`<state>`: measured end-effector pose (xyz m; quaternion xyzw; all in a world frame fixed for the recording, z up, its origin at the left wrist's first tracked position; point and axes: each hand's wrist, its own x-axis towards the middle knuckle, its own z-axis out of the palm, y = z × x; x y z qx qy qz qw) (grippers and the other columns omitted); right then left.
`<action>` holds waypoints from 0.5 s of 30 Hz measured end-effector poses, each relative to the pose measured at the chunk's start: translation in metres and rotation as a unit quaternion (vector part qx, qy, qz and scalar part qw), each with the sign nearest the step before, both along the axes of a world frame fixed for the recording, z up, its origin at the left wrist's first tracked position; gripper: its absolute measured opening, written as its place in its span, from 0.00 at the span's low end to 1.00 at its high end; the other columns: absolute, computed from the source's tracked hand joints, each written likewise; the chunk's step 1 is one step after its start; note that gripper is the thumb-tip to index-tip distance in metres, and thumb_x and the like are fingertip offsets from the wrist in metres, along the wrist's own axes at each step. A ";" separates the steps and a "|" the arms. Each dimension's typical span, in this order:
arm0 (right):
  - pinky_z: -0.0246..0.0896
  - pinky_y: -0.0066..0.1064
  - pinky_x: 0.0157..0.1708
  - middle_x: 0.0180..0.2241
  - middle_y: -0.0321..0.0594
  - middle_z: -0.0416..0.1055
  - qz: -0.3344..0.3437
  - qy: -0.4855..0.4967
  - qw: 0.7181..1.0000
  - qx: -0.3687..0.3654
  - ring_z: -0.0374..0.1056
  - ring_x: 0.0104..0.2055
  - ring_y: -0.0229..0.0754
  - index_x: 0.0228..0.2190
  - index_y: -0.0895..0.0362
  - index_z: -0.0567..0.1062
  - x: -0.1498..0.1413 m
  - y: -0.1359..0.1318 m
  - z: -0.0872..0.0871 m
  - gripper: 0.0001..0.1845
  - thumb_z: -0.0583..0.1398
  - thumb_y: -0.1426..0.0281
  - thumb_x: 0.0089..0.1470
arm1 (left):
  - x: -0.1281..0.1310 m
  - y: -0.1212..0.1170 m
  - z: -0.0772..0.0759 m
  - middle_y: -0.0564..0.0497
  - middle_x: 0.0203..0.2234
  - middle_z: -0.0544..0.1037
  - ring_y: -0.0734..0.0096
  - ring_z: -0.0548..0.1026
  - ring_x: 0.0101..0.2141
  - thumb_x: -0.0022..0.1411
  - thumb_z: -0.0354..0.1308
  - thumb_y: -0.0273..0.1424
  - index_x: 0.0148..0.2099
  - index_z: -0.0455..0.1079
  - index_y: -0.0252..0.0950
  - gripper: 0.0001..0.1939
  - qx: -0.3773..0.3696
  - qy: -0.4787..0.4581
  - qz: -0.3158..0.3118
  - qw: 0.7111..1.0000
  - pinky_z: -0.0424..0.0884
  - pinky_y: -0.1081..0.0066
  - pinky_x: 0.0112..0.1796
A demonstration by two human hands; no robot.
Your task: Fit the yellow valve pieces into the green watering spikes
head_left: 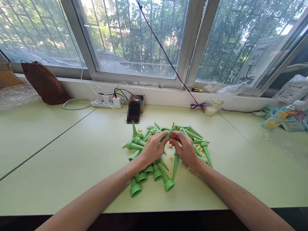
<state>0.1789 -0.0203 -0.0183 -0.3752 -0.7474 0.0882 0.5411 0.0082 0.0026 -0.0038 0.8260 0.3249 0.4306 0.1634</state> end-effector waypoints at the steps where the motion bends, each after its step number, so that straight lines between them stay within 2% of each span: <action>1: 0.72 0.33 0.35 0.35 0.40 0.75 -0.001 0.000 1.000 -0.004 0.74 0.34 0.40 0.43 0.54 0.69 0.000 0.000 0.000 0.06 0.56 0.73 0.64 | 0.000 0.000 0.000 0.47 0.41 0.81 0.65 0.79 0.39 0.70 0.50 0.31 0.51 0.70 0.36 0.12 0.003 0.000 0.004 1.000 0.71 0.69 0.40; 5: 0.73 0.33 0.34 0.35 0.40 0.74 0.000 0.012 1.000 -0.027 0.73 0.33 0.40 0.43 0.54 0.70 -0.001 -0.002 0.003 0.06 0.56 0.73 0.64 | 0.001 0.000 0.000 0.46 0.41 0.81 0.64 0.79 0.39 0.70 0.50 0.31 0.51 0.69 0.36 0.11 0.007 0.005 0.018 1.000 0.72 0.69 0.40; 11: 0.75 0.35 0.41 0.41 0.43 0.72 0.030 0.017 0.999 -0.020 0.74 0.41 0.42 0.45 0.54 0.71 0.000 -0.004 0.009 0.09 0.59 0.72 0.62 | 0.002 -0.002 0.002 0.50 0.34 0.78 0.69 0.77 0.33 0.71 0.49 0.29 0.51 0.66 0.37 0.09 0.015 -0.016 0.029 0.999 0.70 0.72 0.36; 15: 0.75 0.35 0.40 0.41 0.44 0.71 0.043 0.003 0.999 -0.012 0.72 0.41 0.42 0.45 0.54 0.71 0.003 -0.002 0.008 0.09 0.57 0.73 0.63 | 0.003 0.000 0.001 0.51 0.33 0.78 0.69 0.76 0.32 0.71 0.49 0.29 0.51 0.65 0.37 0.09 0.019 -0.028 0.041 0.999 0.69 0.72 0.36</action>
